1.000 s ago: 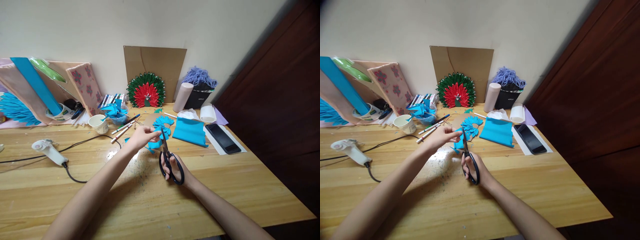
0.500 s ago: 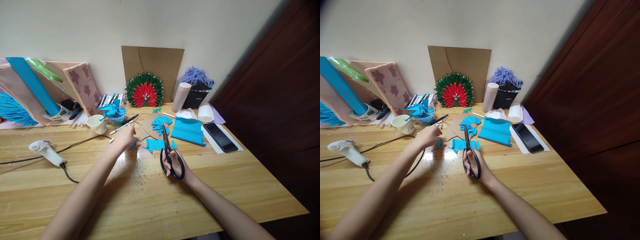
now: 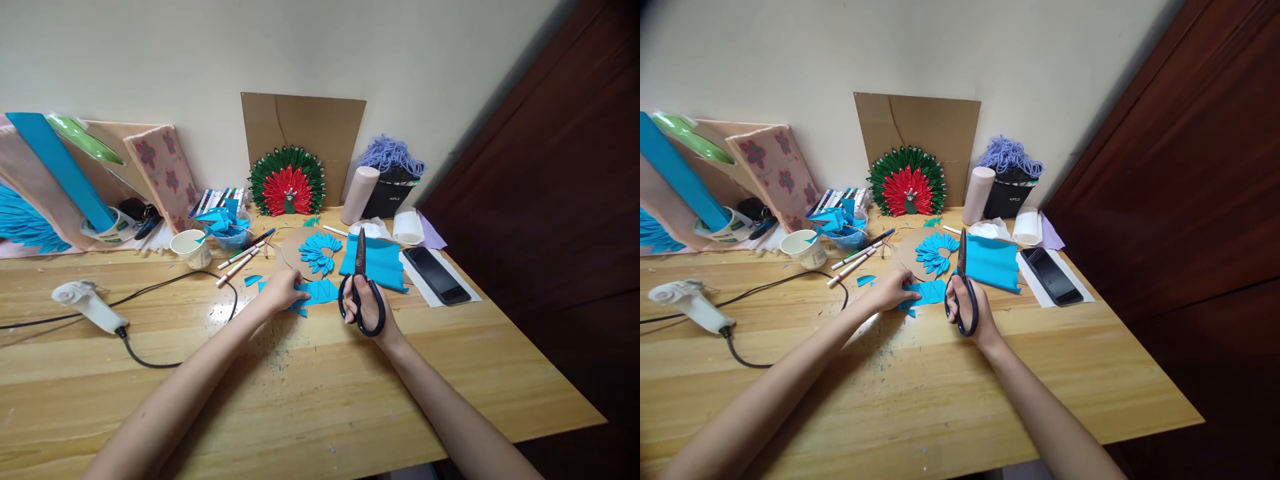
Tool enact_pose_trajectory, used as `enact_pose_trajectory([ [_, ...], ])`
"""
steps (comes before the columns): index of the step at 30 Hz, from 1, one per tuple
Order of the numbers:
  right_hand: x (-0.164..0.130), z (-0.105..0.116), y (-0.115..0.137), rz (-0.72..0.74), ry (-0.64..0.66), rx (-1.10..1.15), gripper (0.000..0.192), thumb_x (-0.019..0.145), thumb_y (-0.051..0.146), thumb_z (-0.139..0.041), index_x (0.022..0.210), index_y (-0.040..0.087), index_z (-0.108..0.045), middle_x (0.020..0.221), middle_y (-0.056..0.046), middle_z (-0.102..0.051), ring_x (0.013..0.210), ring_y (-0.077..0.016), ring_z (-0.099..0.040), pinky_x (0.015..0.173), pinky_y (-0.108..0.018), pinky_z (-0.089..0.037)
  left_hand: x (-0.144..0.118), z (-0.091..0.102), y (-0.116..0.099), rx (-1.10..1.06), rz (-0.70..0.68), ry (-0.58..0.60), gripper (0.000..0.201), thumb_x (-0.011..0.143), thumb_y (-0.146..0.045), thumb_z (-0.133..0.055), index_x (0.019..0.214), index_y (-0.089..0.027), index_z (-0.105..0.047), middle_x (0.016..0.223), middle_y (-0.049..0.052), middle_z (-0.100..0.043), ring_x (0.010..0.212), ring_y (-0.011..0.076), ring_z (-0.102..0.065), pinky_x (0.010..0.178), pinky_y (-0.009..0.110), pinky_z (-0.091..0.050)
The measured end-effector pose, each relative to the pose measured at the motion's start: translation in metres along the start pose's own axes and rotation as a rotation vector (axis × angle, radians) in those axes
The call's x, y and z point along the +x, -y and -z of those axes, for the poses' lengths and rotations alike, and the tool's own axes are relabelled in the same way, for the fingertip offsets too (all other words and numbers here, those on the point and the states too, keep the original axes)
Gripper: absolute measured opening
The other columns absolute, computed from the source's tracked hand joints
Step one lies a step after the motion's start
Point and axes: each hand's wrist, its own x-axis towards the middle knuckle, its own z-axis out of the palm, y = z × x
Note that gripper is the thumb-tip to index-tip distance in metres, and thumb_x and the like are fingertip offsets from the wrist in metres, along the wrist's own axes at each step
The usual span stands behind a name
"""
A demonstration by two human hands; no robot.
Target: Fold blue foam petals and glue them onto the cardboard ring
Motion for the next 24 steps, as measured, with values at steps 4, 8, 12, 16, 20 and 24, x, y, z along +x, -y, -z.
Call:
enact_pose_trajectory([
  [4, 0.005, 0.002, 0.007, 0.151, -0.158, -0.157, 0.037, 0.068, 0.046, -0.068, 0.067, 0.019, -0.043, 0.054, 0.004, -0.057, 0.037, -0.0078, -0.050, 0.041, -0.021, -0.043, -0.008, 0.021, -0.012, -0.025, -0.163, 0.028, 0.019, 0.074, -0.034, -0.057, 0.074, -0.016, -0.058, 0.073, 0.003, -0.061, 0.070, 0.0175, -0.055, 0.060, 0.026, -0.036],
  [8, 0.004, 0.008, 0.016, 0.213, -0.092, -0.271, 0.040, 0.061, 0.039, -0.075, 0.071, 0.020, -0.041, 0.083, -0.008, -0.070, 0.049, -0.0119, -0.057, 0.048, -0.026, -0.047, -0.026, 0.038, -0.029, 0.011, -0.377, 0.142, 0.014, 0.072, -0.028, -0.058, 0.080, -0.017, -0.060, 0.074, 0.001, -0.062, 0.067, 0.0146, -0.053, 0.058, 0.024, -0.034],
  [12, -0.002, 0.010, 0.020, 0.189, 0.092, -0.405, 0.038, 0.060, 0.035, -0.076, 0.069, 0.020, -0.042, 0.088, -0.009, -0.069, 0.070, -0.0183, -0.062, 0.060, -0.030, -0.048, -0.037, 0.045, -0.041, 0.040, -0.451, 0.172, 0.014, 0.071, -0.024, -0.058, 0.082, -0.017, -0.062, 0.073, 0.001, -0.061, 0.063, 0.0134, -0.052, 0.055, 0.023, -0.034],
  [16, -0.003, 0.010, 0.015, 0.192, 0.121, -0.469, 0.032, 0.061, 0.036, -0.075, 0.071, 0.018, -0.050, 0.074, -0.003, -0.062, 0.067, -0.0165, -0.060, 0.062, -0.029, -0.049, -0.034, 0.046, -0.041, -0.092, -0.443, -0.009, 0.021, 0.068, -0.024, -0.063, 0.089, -0.018, -0.061, 0.076, 0.001, -0.061, 0.070, 0.0142, -0.054, 0.062, 0.024, -0.039],
  [20, 0.002, 0.006, 0.011, 0.107, -0.008, -0.287, 0.035, 0.060, 0.038, -0.075, 0.072, 0.018, -0.049, 0.062, 0.004, -0.054, 0.047, -0.0106, -0.055, 0.046, -0.024, -0.046, -0.029, 0.036, -0.042, -0.448, -0.247, -0.195, 0.037, 0.073, -0.039, -0.062, 0.101, -0.016, -0.054, 0.089, 0.005, -0.060, 0.078, 0.0156, -0.056, 0.068, 0.027, -0.044],
  [24, 0.007, 0.004, 0.012, 0.080, -0.136, 0.043, 0.042, 0.054, 0.035, -0.079, 0.070, 0.018, -0.044, 0.059, 0.007, -0.052, 0.040, -0.0087, -0.055, 0.040, -0.021, -0.047, -0.032, 0.020, -0.049, -0.536, -0.179, 0.131, 0.035, 0.070, -0.045, -0.064, 0.086, -0.015, -0.059, 0.079, 0.003, -0.061, 0.072, 0.0157, -0.055, 0.063, 0.026, -0.043],
])
